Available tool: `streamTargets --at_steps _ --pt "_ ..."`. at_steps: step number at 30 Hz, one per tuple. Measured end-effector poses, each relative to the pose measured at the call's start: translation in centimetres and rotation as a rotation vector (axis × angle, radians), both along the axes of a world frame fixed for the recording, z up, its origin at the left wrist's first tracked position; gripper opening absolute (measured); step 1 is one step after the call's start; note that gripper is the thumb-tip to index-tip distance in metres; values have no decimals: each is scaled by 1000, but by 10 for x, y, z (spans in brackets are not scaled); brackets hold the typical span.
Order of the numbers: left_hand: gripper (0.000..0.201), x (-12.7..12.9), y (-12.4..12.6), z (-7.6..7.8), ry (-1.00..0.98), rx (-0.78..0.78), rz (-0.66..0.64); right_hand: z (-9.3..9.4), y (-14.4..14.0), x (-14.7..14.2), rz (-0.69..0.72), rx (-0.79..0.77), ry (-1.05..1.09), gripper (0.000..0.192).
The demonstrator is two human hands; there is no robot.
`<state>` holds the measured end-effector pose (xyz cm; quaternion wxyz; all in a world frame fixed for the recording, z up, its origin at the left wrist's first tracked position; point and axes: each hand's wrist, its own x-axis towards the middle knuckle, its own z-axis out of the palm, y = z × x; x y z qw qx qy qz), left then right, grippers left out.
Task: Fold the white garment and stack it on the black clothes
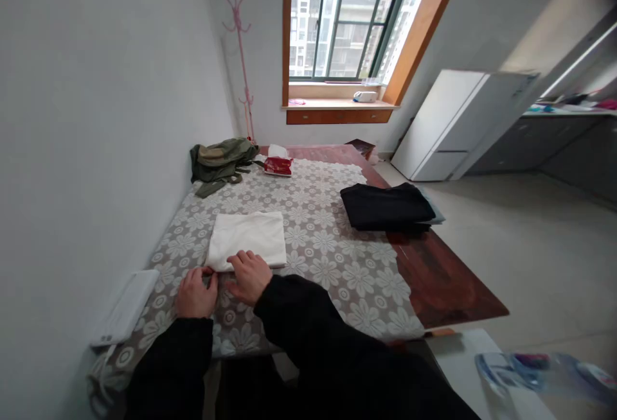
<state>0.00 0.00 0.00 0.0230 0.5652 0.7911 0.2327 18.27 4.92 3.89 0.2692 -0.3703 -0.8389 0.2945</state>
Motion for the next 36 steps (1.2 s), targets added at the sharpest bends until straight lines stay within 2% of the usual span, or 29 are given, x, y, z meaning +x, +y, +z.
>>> streamTargets --at_steps 3,5,7,10,14,18,21,24,26,29,31,34,36 --pt "30 3 -3 -2 -34 18 21 -9 35 -49 -41 -125 66 26" --pt "36 3 -4 -1 -38 29 20 -14 50 -56 -52 -163 158 19" --pt "42 3 -4 3 -62 24 23 -14 62 -44 -95 -203 290 25" --pt "45 -1 5 12 -181 -49 26 -9 75 4 -246 -278 564 38" --pt "35 -12 29 25 -318 -125 24 -7 75 111 -536 -380 896 49" --pt "21 -20 48 27 -478 -127 44 -19 61 212 -759 -463 959 52" --pt "15 -21 50 21 -630 -118 45 -29 52 253 -831 -543 822 48" --pt "20 -25 37 16 -687 -96 58 -34 42 275 -817 -614 635 39" --pt "26 -30 24 15 -679 -70 67 -33 35 287 -796 -609 474 36" --pt "38 -42 14 19 -574 -50 21 -25 31 299 -765 -373 16 30" --pt "44 -48 21 27 -381 -38 -45 -15 39 296 -705 -148 -271 24" --pt "42 -47 57 41 -73 -43 -196 0 68 272 -540 62 -528 26" --pt "40 -41 91 46 7 -74 -303 6 95 251 -450 113 -652 32"
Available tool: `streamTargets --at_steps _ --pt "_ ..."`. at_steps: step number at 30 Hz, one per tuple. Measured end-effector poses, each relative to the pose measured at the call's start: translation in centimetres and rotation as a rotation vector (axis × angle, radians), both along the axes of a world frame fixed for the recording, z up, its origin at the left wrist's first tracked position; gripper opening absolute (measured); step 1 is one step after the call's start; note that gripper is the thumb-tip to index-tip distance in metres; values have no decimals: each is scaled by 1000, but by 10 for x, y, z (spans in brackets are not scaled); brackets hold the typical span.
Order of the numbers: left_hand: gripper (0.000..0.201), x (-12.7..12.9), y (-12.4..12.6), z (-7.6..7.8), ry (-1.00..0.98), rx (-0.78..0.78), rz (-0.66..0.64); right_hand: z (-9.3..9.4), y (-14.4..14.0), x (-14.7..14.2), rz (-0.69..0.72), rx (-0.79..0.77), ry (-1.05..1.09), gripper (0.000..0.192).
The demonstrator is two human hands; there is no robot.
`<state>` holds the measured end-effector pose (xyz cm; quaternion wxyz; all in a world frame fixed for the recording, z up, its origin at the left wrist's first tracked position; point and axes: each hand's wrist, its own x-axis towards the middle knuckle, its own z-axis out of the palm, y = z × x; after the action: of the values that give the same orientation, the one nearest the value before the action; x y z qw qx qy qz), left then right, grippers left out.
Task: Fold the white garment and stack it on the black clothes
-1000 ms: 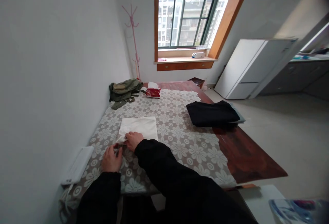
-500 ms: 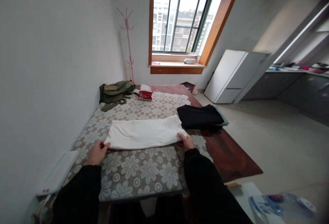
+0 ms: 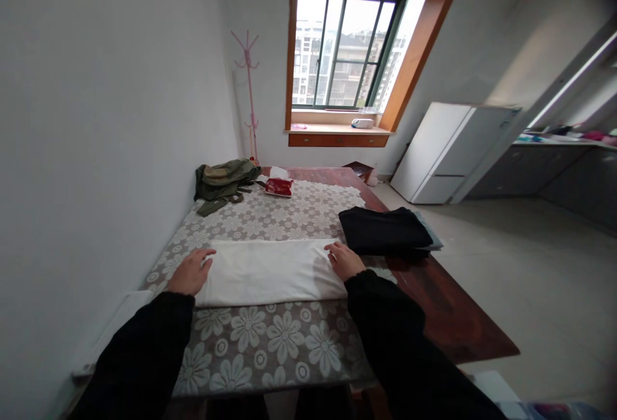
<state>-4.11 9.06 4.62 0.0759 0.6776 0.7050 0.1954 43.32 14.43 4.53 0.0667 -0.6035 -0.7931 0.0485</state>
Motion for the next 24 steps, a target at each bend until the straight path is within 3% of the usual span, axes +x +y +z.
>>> streamTargets --at_steps 3,6,11,15,20,22,24 --pt "37 9 44 -3 59 -48 -64 1 36 -21 6 -30 -88 37" --pt "32 11 66 -10 122 -92 -71 -3 55 -24 -29 -23 -151 32" --pt "31 1 70 -14 172 -82 -62 -4 54 -18 -52 72 -178 21" --pt "25 2 70 -9 181 -58 -54 8 42 -14 22 149 -138 16" --pt "17 6 58 20 112 -30 -89 38 10 6 138 204 -62 16" --pt "18 4 35 40 61 -18 -130 50 -15 22 189 213 23 17" --pt "23 -2 -3 60 -19 -12 -164 59 -49 40 245 174 177 21"
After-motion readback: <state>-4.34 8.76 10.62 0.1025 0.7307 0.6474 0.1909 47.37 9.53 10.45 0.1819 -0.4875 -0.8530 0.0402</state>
